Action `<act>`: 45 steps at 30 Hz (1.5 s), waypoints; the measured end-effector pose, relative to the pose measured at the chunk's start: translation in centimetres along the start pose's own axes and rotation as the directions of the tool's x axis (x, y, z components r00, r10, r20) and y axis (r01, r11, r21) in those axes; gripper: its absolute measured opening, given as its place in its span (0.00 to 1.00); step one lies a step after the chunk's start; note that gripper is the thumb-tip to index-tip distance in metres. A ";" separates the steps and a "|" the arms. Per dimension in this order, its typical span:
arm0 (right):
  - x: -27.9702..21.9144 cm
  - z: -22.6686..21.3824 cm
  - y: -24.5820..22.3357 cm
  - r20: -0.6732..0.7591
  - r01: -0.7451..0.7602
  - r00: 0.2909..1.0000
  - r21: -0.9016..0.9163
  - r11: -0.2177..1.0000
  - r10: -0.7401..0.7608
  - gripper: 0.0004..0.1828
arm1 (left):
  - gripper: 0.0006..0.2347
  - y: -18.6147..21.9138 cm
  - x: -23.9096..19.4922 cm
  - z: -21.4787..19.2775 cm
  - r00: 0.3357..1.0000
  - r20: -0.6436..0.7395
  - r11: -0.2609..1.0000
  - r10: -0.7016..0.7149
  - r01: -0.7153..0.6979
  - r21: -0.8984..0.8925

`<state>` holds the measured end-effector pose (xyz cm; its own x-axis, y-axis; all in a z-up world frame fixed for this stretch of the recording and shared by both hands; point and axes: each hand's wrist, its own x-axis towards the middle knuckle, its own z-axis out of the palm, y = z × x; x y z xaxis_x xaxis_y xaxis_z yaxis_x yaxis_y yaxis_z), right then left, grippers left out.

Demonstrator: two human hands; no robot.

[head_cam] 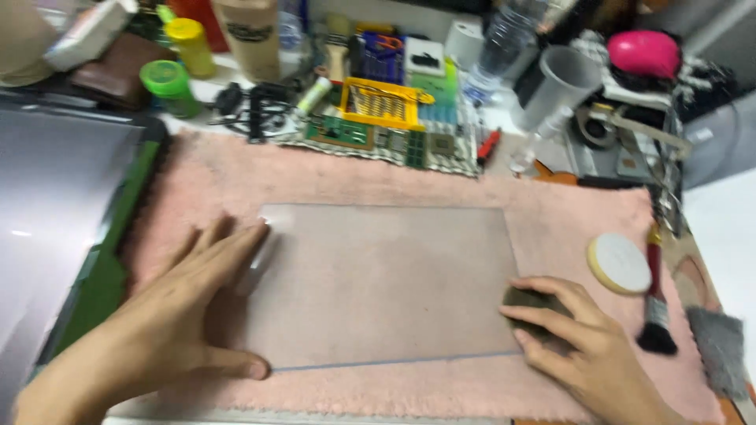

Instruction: The person scrubs a rectangular surface on a pink towel using a green sponge, then switches to a gray scrubbing pad, and finally uses a white circular pad to wipe the same area. The hands move across the surface in repeated scrubbing motions throughout the clip.

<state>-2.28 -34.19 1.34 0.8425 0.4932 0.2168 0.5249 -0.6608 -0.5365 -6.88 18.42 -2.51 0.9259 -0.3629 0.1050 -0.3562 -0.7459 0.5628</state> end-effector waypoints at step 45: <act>11.8 10.2 -9.2 0.213 0.533 0.730 0.416 0.736 -0.649 0.18 | 0.62 2.5 0.0 0.4 0.999 -0.034 0.997 0.004 -0.001 0.079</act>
<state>1.60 -16.49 0.57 0.2484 0.9098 0.3326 0.7852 0.0119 -0.6191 -7.84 16.31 -1.38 0.9283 -0.3465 0.1347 -0.3659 -0.7872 0.4964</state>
